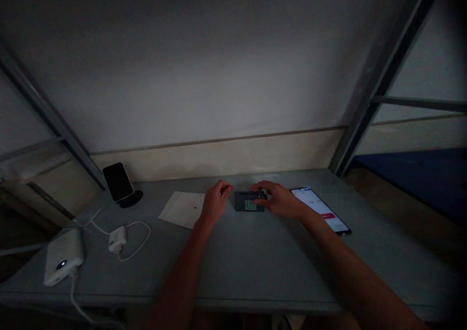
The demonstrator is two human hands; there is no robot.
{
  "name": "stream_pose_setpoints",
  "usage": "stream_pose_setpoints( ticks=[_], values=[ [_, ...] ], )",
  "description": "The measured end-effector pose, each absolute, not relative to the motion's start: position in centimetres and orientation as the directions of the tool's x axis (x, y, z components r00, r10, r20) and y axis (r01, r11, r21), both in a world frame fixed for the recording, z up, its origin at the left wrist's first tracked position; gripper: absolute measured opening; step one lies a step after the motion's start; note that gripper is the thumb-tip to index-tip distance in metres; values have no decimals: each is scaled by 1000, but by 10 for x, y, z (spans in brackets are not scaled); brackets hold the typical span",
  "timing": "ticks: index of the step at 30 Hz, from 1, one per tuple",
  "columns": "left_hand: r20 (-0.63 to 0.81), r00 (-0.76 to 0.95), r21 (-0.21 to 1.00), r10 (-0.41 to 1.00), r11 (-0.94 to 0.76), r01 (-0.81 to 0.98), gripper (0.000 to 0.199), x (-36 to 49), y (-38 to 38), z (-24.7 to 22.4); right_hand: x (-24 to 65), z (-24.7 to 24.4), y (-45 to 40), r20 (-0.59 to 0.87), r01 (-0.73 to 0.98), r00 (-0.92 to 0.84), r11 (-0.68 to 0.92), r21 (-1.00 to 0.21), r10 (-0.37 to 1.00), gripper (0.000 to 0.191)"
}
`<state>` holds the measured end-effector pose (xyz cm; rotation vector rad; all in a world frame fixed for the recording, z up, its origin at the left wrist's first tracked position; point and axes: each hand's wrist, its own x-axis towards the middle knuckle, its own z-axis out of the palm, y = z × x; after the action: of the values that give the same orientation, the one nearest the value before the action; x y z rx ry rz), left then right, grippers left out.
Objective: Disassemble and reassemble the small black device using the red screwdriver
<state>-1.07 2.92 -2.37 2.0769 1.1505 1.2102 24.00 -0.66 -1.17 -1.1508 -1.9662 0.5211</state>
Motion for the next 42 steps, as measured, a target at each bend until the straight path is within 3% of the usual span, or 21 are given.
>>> stream_pose_setpoints(
  ticks=[5, 9, 12, 13, 16, 19, 22, 28, 32, 36, 42],
  values=[
    [454, 289, 677, 843, -537, 503, 30, -11, 29, -28, 245, -29, 4, 337, 643, -224, 399, -654, 914, 23],
    [437, 280, 676, 855, -517, 525, 24, -9, 31, -32, 250, -37, 9, 315, 681, -243, 392, -619, 918, 30],
    [442, 242, 712, 864, -502, 491, 19, -10, 35, -34, 247, -33, 3, 340, 681, -248, 413, -604, 907, 21],
    [446, 231, 723, 865, -500, 477, 18, -10, 36, -35, 245, -31, 0, 341, 663, -285, 441, -605, 896, 24],
    [450, 235, 742, 861, -507, 439, 12, -10, 36, -36, 237, -28, -8, 325, 606, -448, 550, -574, 833, 59],
    [422, 270, 763, 865, -500, 410, 11, -10, 34, -34, 228, -31, -13, 303, 647, -487, 571, -505, 819, 77],
    [411, 299, 762, 861, -505, 406, 20, -9, 30, -32, 223, -32, -13, 305, 690, -436, 533, -490, 846, 71],
    [460, 279, 776, 843, -535, 336, 18, -5, 30, -34, 229, -13, -19, 253, 654, -405, 472, -591, 878, 31],
    [428, 223, 844, 876, -475, 248, 16, 4, 31, -33, 230, -4, -22, 149, 596, -444, 415, -688, 884, 47],
    [400, 209, 876, 892, -439, 201, 18, 10, 26, -25, 230, -5, -18, 230, 540, -413, 441, -717, 881, 36],
    [426, 222, 862, 877, -468, 196, 25, 13, 19, -19, 237, -1, -11, 517, 444, -119, 512, -735, 847, 35]
  ],
)
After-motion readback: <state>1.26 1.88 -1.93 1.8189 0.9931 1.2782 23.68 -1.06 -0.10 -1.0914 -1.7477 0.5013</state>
